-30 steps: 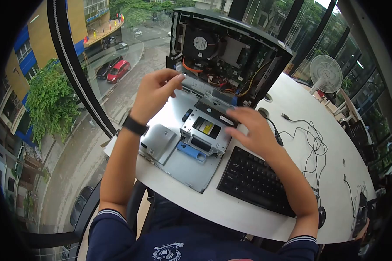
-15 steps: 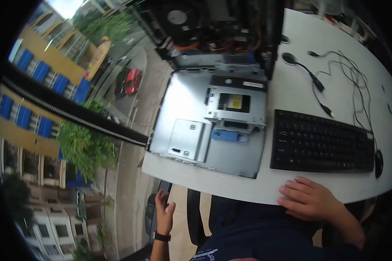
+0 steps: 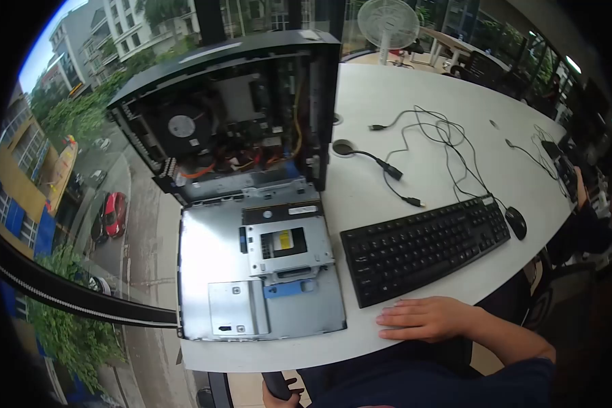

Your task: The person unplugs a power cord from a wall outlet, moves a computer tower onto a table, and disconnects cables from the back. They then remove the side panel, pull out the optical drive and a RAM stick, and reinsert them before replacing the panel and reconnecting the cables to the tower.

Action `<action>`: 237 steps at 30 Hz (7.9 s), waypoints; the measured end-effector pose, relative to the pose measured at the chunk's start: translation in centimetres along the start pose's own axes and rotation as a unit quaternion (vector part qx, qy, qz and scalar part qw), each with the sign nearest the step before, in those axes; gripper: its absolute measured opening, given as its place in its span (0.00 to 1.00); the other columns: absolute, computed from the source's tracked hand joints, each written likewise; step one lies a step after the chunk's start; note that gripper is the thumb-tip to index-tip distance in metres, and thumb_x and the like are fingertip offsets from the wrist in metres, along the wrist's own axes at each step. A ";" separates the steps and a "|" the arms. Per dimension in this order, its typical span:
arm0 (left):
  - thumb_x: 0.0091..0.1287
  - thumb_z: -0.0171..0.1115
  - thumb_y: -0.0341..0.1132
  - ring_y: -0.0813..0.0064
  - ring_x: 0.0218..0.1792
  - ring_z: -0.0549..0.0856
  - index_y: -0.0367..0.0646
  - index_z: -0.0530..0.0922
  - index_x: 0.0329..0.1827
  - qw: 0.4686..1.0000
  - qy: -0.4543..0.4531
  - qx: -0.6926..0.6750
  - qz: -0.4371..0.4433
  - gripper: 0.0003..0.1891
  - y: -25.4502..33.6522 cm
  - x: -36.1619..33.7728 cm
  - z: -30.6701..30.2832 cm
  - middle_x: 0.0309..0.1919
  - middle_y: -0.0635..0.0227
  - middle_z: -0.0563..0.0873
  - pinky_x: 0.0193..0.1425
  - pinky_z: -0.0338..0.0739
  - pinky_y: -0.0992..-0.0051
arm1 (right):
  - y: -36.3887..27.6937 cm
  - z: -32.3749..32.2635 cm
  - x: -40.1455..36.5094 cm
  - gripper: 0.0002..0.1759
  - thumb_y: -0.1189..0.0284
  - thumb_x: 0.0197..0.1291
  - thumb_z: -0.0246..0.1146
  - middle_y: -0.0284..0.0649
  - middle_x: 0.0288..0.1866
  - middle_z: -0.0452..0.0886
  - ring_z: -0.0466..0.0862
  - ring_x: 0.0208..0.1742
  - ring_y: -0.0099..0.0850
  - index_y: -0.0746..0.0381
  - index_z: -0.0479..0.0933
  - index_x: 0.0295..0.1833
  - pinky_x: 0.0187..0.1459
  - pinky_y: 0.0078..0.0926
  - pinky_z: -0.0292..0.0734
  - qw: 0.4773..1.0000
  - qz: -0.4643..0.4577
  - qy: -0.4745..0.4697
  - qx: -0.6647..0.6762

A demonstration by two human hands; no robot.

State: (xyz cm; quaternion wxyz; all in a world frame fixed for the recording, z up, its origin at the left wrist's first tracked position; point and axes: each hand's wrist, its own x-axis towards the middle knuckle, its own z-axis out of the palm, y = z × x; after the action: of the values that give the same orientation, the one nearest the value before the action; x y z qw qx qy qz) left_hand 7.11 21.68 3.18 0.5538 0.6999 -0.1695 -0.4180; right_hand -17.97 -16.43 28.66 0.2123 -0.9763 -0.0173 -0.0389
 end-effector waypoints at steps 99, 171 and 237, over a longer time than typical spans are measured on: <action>0.76 0.55 0.61 0.61 0.49 0.88 0.44 0.89 0.56 0.560 -0.049 0.536 0.630 0.29 67.1 31.1 9.5 0.48 0.57 0.90 0.60 0.79 0.66 | 10.1 -14.4 32.0 0.09 0.72 0.59 0.68 0.56 0.28 0.86 0.89 0.33 0.54 0.68 0.86 0.33 0.42 0.43 0.86 0.755 0.200 0.596 -0.188; 0.84 0.43 0.45 0.51 0.67 0.83 0.56 0.73 0.78 0.512 -0.093 0.658 0.545 0.23 70.1 34.7 15.5 0.67 0.54 0.83 0.74 0.74 0.59 | 9.8 -17.0 33.4 0.14 0.71 0.64 0.64 0.63 0.31 0.85 0.89 0.38 0.58 0.72 0.86 0.32 0.47 0.50 0.86 0.792 0.283 0.489 -0.232; 0.69 0.68 0.59 0.64 0.28 0.84 0.33 0.81 0.32 0.813 -0.155 0.428 0.362 0.30 42.6 20.7 6.3 0.26 0.56 0.85 0.34 0.76 0.67 | 6.3 -5.8 18.5 0.21 0.63 0.68 0.72 0.44 0.23 0.84 0.84 0.19 0.27 0.74 0.83 0.35 0.20 0.22 0.81 0.834 0.364 0.245 0.335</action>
State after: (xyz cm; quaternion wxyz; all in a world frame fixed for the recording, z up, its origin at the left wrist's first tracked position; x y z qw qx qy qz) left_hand 24.16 -10.88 33.79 0.2762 0.6802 -0.6560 -0.1752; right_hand 0.42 -24.26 32.86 0.5222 -0.7400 0.3796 -0.1889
